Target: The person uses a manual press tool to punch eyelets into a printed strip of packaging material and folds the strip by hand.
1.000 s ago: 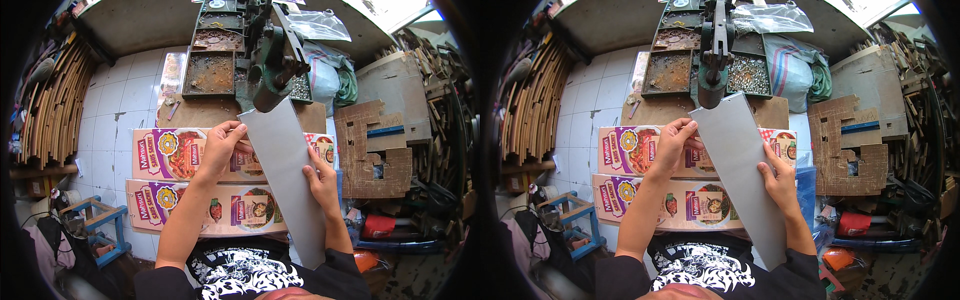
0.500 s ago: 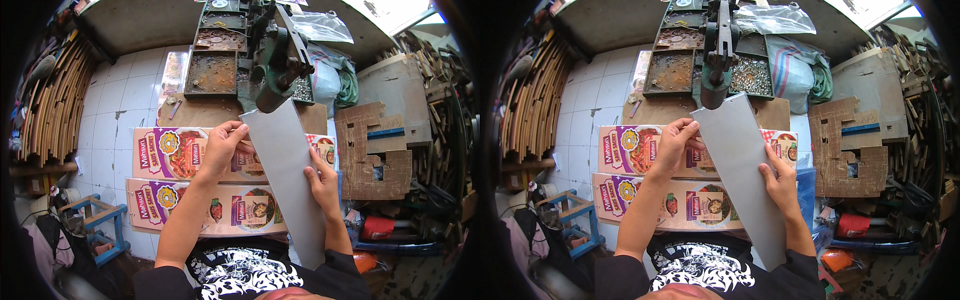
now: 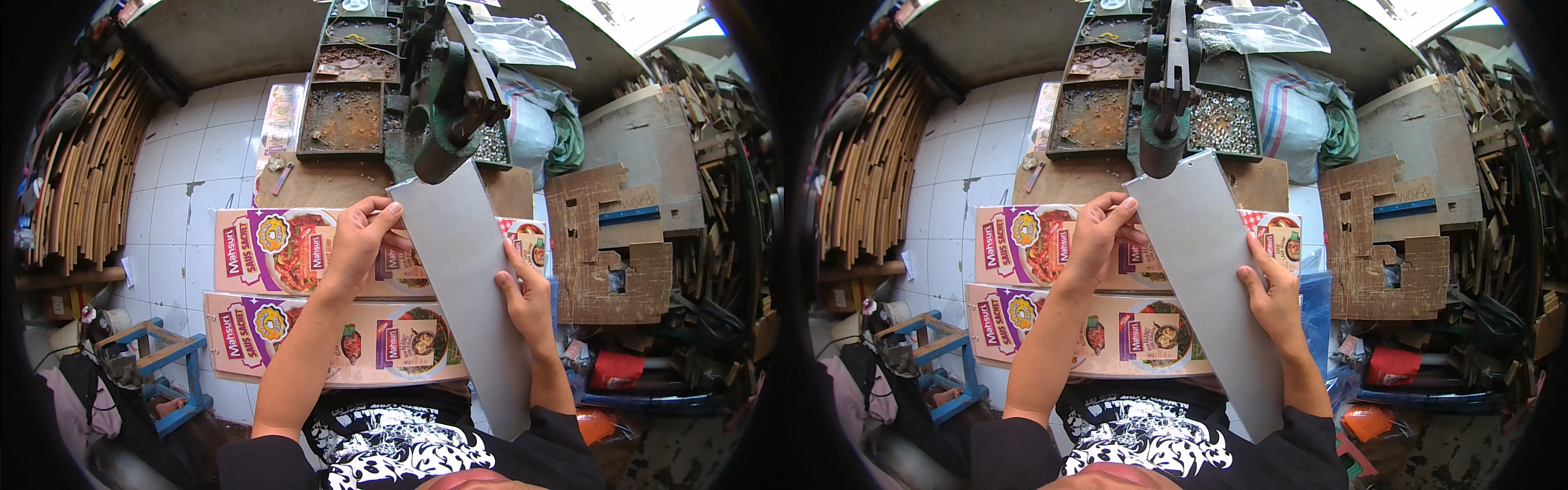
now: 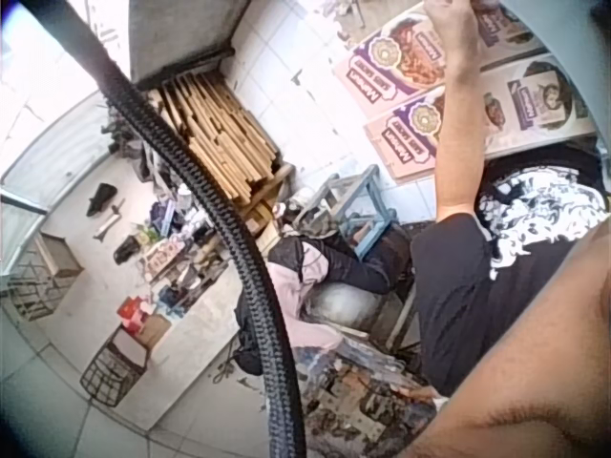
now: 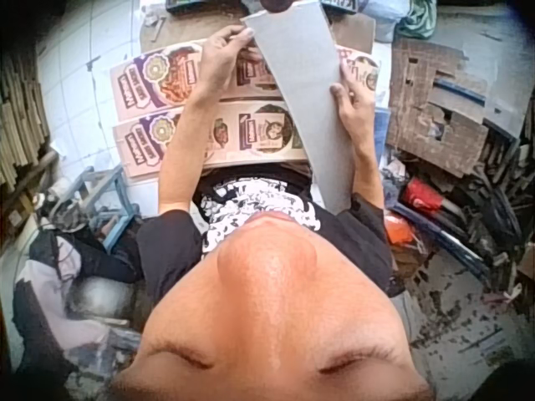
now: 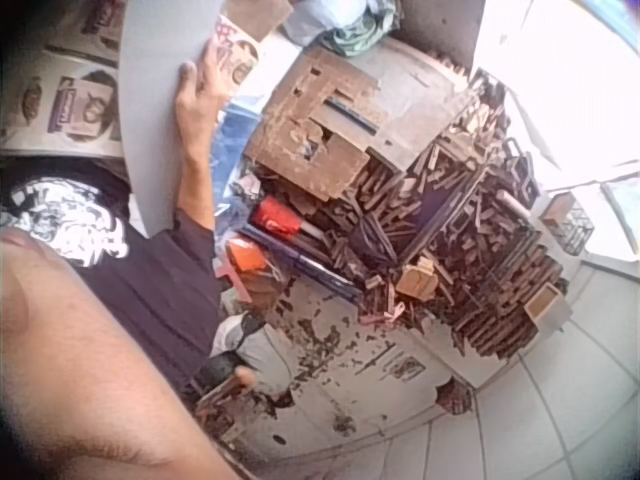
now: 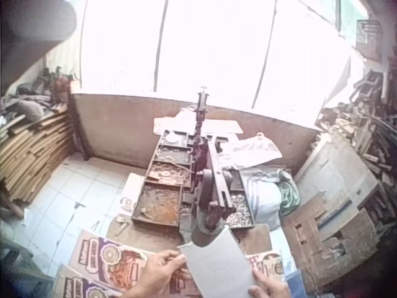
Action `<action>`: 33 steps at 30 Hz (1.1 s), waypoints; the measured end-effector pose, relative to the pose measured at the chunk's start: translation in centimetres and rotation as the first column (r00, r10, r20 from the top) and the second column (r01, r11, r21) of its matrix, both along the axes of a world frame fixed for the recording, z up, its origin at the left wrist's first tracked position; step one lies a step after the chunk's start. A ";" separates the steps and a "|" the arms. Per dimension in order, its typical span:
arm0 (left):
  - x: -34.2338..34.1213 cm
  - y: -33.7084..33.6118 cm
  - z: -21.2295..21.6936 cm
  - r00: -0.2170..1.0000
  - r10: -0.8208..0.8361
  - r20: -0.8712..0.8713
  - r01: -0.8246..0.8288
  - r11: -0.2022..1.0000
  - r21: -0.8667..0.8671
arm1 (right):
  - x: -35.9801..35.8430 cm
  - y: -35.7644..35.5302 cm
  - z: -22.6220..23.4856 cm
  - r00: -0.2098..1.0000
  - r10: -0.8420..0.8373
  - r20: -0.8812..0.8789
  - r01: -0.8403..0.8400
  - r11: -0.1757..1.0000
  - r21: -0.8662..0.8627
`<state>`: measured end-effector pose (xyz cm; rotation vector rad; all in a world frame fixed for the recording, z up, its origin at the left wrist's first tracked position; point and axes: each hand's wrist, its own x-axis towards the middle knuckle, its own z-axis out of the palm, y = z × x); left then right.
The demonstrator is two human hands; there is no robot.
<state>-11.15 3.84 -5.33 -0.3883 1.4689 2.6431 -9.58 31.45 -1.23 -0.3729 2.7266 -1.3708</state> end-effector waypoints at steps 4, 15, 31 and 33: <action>0.0 0.1 0.1 1.000 -0.001 0.001 0.001 1.000 0.010 | 0.0 0.1 0.0 1.000 0.002 -0.014 -0.002 1.000 0.007; -0.1 0.0 0.0 1.000 -0.001 0.006 0.001 1.000 0.013 | -0.1 -0.1 -0.1 1.000 -0.011 0.021 0.011 1.000 -0.002; 0.0 0.0 0.0 1.000 0.004 0.024 -0.006 0.998 0.057 | 0.0 -0.2 -0.4 1.000 -0.004 -0.005 0.004 1.000 0.013; 0.0 -0.1 0.2 1.000 0.004 0.025 -0.005 0.999 0.046 | 0.2 -0.5 0.2 0.988 -0.072 0.139 0.078 0.996 -0.045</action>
